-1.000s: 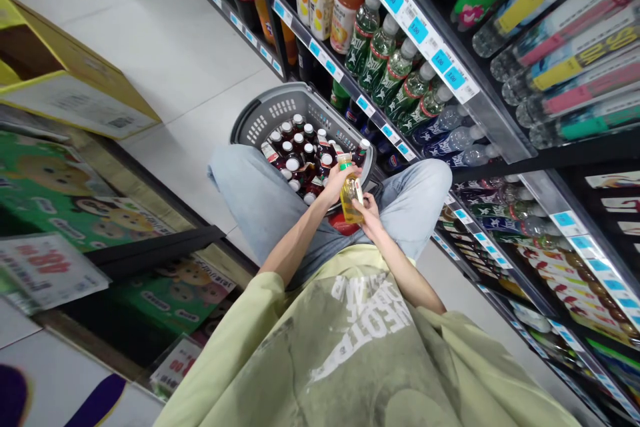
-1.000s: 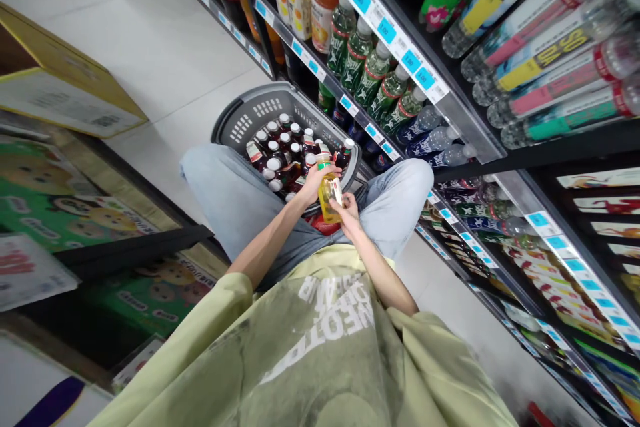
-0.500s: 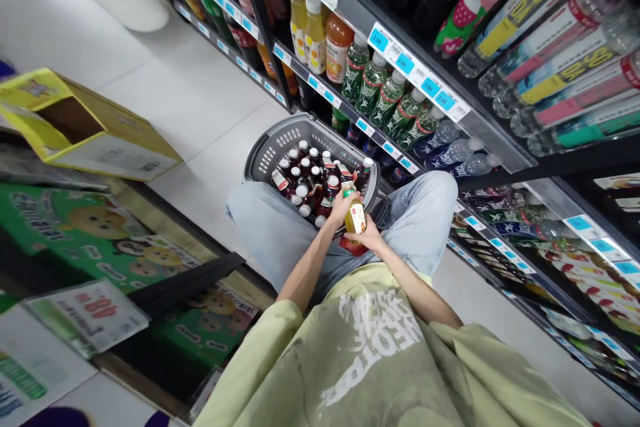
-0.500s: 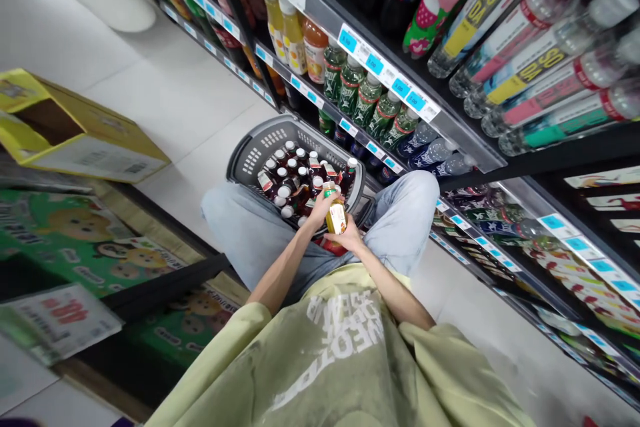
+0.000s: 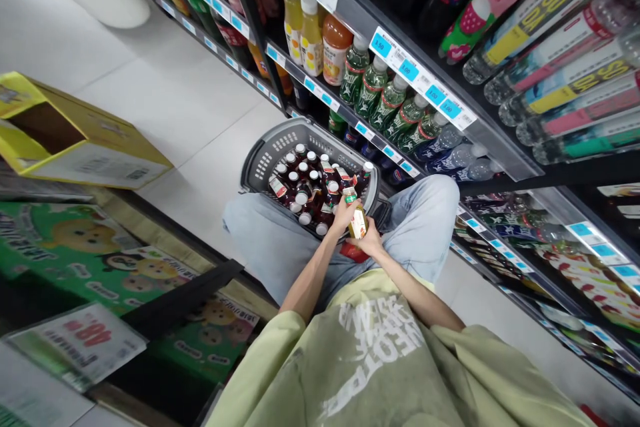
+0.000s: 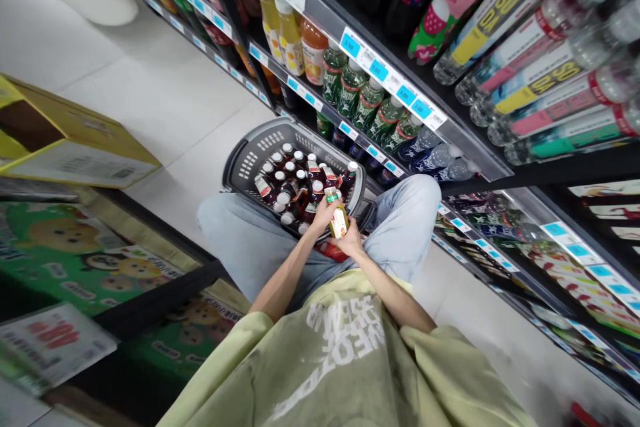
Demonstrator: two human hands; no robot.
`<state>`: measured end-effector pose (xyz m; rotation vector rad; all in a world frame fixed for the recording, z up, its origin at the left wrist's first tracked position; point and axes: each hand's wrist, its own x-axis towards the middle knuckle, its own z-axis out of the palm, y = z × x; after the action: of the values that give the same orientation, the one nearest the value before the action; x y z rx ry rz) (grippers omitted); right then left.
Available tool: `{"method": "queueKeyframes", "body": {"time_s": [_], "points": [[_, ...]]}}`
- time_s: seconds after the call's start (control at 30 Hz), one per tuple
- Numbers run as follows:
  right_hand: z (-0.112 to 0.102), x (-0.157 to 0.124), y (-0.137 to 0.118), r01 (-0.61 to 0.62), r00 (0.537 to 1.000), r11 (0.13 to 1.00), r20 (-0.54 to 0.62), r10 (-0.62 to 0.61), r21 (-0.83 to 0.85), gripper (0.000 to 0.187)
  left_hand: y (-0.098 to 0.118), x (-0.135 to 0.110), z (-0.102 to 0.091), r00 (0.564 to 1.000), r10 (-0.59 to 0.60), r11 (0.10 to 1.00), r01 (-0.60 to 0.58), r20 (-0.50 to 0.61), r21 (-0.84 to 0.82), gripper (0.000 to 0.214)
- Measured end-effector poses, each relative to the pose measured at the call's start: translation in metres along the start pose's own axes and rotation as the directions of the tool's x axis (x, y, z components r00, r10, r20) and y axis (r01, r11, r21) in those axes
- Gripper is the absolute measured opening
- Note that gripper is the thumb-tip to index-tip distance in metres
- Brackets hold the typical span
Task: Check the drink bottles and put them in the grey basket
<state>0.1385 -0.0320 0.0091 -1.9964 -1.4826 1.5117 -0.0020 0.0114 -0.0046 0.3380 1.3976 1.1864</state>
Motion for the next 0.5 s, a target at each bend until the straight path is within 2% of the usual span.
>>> {"method": "queueKeyframes", "body": {"time_s": [0.27,0.5], "points": [[0.001,0.003,0.001,0.032,0.998,0.998,-0.054,-0.029,0.052,0.095,-0.007,0.002,0.003,0.991,0.081,0.994,-0.089,0.109,0.071,0.038],[0.001,-0.002,-0.008,-0.006,0.999,1.0,-0.048,0.005,-0.017,0.096,-0.003,0.001,0.002,0.994,0.031,1.0,-0.031,0.107,0.001,0.047]]}}
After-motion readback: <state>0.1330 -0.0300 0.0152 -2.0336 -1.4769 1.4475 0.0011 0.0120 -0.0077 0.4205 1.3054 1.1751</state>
